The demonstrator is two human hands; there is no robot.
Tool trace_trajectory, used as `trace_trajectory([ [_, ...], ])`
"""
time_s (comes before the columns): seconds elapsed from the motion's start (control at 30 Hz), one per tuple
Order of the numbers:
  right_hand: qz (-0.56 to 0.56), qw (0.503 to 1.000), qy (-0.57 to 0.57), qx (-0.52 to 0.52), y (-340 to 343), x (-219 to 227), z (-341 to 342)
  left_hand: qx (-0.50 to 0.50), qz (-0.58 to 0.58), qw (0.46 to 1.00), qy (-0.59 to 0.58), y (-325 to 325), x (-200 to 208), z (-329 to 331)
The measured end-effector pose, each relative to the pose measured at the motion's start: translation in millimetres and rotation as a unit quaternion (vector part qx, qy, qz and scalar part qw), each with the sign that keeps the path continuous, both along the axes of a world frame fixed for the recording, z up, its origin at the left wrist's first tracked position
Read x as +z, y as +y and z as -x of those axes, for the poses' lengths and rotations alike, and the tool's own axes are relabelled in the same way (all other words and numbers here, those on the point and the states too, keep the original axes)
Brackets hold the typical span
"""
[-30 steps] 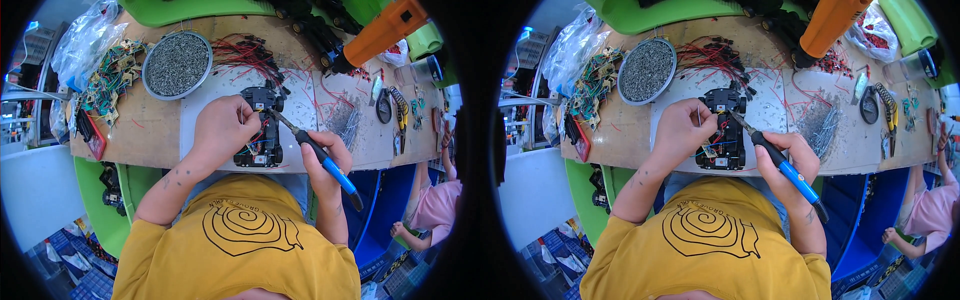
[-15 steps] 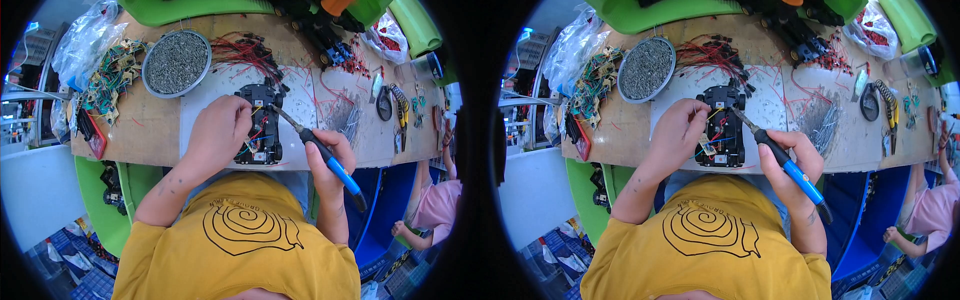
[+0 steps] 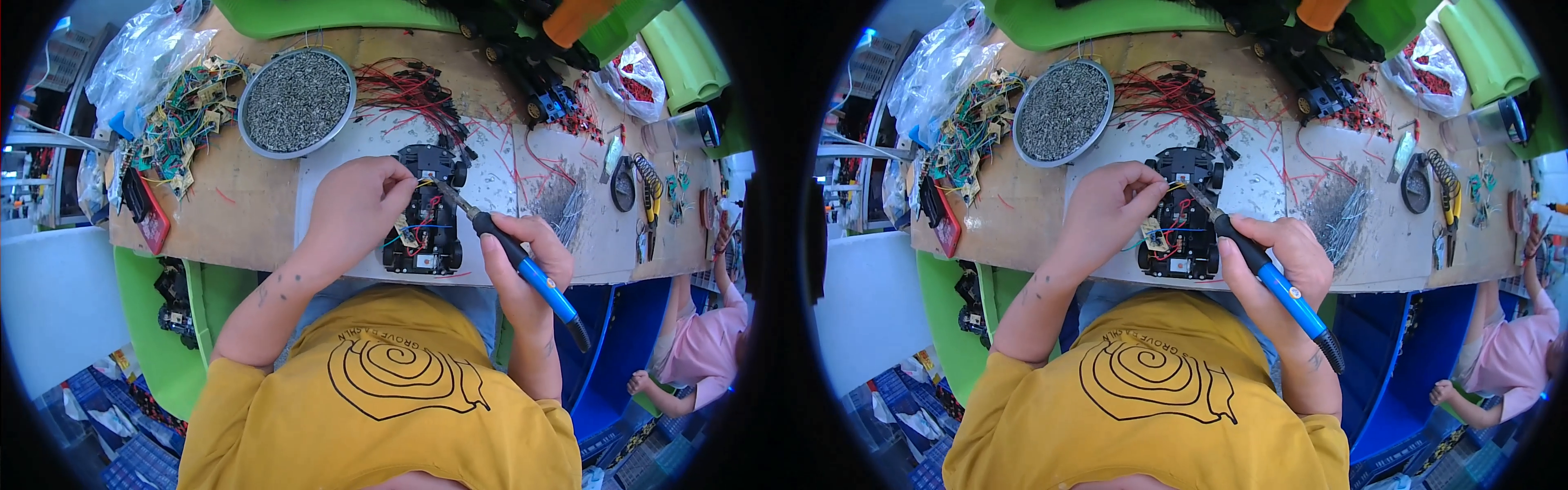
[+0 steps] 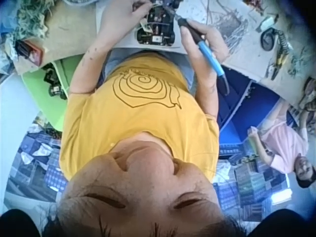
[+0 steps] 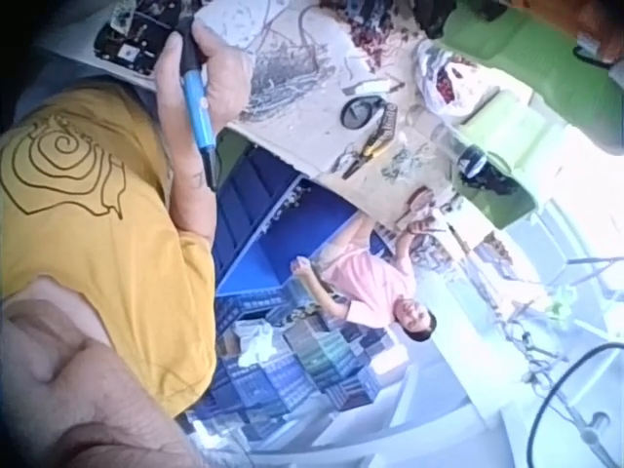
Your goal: The person assembles electronic components onto a toy car chassis by attaching circuit boards, wires, and screws to the chassis with an electric screwdriver and pliers, then soldering the wires with a soldering iron.
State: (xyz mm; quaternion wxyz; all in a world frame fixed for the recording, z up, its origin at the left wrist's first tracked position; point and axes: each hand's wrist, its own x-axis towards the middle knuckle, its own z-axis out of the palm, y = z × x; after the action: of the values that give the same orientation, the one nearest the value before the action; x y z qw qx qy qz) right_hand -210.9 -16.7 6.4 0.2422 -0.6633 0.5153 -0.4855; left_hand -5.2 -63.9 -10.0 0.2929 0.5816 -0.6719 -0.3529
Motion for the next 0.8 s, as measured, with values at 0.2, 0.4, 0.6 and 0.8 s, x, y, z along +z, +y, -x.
trace_trajectory([
  [0.2,-0.003,1.0,0.015,0.0,-3.2,-2.0,-3.1,0.012,-0.046,0.999,0.005,-5.4,-2.3,5.2],
  [0.4,0.001,1.0,0.02,0.008,-5.5,-5.2,-4.2,0.005,-0.022,1.0,-0.021,-7.2,-3.8,6.7],
  [0.6,0.011,1.0,0.018,0.022,-5.3,-1.0,-2.4,0.016,-0.007,0.999,-0.036,-6.9,-2.5,8.2],
  [0.8,-0.028,0.999,-0.013,-0.011,3.3,-4.0,4.6,0.014,0.003,0.998,-0.059,-7.9,-2.9,8.7],
])
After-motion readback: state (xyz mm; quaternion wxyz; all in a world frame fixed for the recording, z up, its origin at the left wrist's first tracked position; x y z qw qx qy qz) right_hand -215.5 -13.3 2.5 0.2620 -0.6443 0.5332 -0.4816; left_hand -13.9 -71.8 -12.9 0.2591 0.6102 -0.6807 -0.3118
